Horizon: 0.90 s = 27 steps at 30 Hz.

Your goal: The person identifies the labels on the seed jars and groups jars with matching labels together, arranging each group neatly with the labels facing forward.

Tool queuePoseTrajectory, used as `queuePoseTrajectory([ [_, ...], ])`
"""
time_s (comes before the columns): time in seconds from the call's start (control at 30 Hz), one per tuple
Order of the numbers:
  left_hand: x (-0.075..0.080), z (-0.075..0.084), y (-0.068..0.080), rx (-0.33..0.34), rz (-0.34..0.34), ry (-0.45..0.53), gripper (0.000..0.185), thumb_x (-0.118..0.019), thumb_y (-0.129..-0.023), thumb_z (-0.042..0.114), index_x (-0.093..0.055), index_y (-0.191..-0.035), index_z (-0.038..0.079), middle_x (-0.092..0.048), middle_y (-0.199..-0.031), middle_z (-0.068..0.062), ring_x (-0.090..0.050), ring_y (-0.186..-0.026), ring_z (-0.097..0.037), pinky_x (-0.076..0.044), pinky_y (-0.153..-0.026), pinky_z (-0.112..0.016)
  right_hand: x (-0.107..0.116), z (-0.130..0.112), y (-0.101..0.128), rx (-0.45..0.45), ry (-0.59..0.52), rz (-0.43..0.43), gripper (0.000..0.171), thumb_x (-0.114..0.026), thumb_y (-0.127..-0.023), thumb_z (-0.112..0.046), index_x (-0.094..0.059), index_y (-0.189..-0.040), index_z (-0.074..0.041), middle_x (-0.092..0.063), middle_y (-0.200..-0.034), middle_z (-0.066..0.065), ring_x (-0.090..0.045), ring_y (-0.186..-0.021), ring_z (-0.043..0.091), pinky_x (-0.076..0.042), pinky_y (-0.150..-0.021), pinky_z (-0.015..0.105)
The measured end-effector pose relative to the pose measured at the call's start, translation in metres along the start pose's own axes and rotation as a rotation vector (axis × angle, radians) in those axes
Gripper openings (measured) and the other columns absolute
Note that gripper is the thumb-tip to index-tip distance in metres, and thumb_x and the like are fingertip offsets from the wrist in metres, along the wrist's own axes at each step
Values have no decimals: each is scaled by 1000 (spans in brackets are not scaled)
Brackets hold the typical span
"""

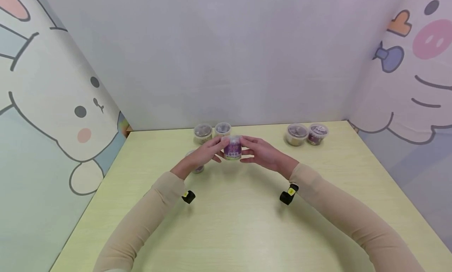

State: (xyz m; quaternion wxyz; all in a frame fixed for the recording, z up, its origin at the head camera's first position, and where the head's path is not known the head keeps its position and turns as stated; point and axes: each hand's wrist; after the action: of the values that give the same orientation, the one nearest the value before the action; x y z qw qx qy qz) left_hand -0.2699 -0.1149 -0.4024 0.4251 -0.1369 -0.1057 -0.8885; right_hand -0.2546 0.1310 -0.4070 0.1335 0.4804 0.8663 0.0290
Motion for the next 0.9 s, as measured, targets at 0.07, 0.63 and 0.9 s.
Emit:
queuePoseTrajectory([
  [0.07,1,0,0,1,-10,5,54,-38,-108,51,-46,-143,9,-59,-126,-15,-62,-108,-30,-53,-89,-46,0,0,0,-5,1,1,61,-46,-109,-38,-30,-156,-3,-41,-147,19,-42,-134,42,-40,-109,55],
  [0.63,3,-4,4,17,-16,14,57,-38,-108,52,-42,-150,14,-59,-126,-15,-61,-107,-31,-50,-94,-56,-4,1,-1,-11,31,-3,59,-45,-110,-38,-31,-156,-4,-42,-145,19,-43,-134,42,-42,-108,54],
  [0.9,6,-1,8,12,-25,4,55,-40,-108,51,-43,-150,16,-60,-126,-13,-60,-108,-31,-49,-95,-57,-6,-2,1,0,41,-12,58,-44,-110,-33,-29,-157,-2,-40,-148,19,-47,-131,40,-44,-107,51],
])
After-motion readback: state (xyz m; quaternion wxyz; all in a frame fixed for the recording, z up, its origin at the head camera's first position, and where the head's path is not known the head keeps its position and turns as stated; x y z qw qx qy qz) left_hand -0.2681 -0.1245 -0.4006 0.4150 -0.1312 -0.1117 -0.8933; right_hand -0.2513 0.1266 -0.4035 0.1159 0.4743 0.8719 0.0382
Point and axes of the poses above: each hand's wrist, its own y-axis away from the middle knuckle, its own x-axis out of the back of the hand, z = x × y
